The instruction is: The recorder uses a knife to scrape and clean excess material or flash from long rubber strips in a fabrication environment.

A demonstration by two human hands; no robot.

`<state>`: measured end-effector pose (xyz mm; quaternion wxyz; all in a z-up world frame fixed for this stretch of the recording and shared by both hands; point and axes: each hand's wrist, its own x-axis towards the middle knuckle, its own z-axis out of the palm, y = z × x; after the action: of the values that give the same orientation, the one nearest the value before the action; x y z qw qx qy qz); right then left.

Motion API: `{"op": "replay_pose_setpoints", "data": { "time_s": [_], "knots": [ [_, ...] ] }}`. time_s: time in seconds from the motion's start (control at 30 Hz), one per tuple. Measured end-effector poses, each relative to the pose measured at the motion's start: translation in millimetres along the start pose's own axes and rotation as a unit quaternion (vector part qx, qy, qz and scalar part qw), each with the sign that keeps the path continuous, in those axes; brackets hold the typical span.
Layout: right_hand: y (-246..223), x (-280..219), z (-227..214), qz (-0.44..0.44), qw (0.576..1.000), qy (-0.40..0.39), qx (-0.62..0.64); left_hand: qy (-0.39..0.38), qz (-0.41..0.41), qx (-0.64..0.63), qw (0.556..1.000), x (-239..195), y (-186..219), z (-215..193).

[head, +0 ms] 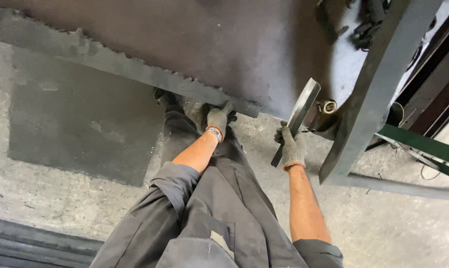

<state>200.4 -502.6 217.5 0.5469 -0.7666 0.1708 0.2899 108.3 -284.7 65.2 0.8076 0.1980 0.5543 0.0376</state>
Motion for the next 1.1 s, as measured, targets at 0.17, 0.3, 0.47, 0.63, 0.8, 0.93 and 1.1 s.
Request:
{"op": "replay_pose_setpoints", "data": {
  "time_s": [0.17,0.3,0.47,0.63,0.8,0.93,1.1],
  "knots": [
    [9.7,-6.0,-3.5,0.007,1.0,0.001,0.02,0.003,0.007,-0.062,0.998,17.9,-10.8,-4.2],
    [8.4,-13.0,-1.2,0.034,0.999,0.015,0.019,-0.031,0.014,-0.048,0.998,9.4,-5.2,-3.4],
    [3.7,-9.0,8.1,0.015,1.0,-0.011,-0.018,0.002,-0.02,0.0,1.0,6.7,5.1,-1.9],
    [4.0,-4.6,32.3,0.007,0.997,-0.054,-0.05,-0.079,0.025,0.044,0.996,10.9,15.6,-31.2],
    [-4.3,7.3,87.3,0.002,0.971,-0.104,-0.217,-0.029,0.059,0.031,0.997,28.1,60.1,-92.1],
    [-37.4,-4.5,160.5,-0.043,0.925,-0.198,-0.32,0.052,0.097,-0.063,0.992,26.3,109.1,-156.7],
    [-108.9,-46.6,283.2,-0.116,0.857,-0.245,-0.439,0.125,0.173,-0.206,0.955,62.3,172.8,-236.3]
  ]
}}
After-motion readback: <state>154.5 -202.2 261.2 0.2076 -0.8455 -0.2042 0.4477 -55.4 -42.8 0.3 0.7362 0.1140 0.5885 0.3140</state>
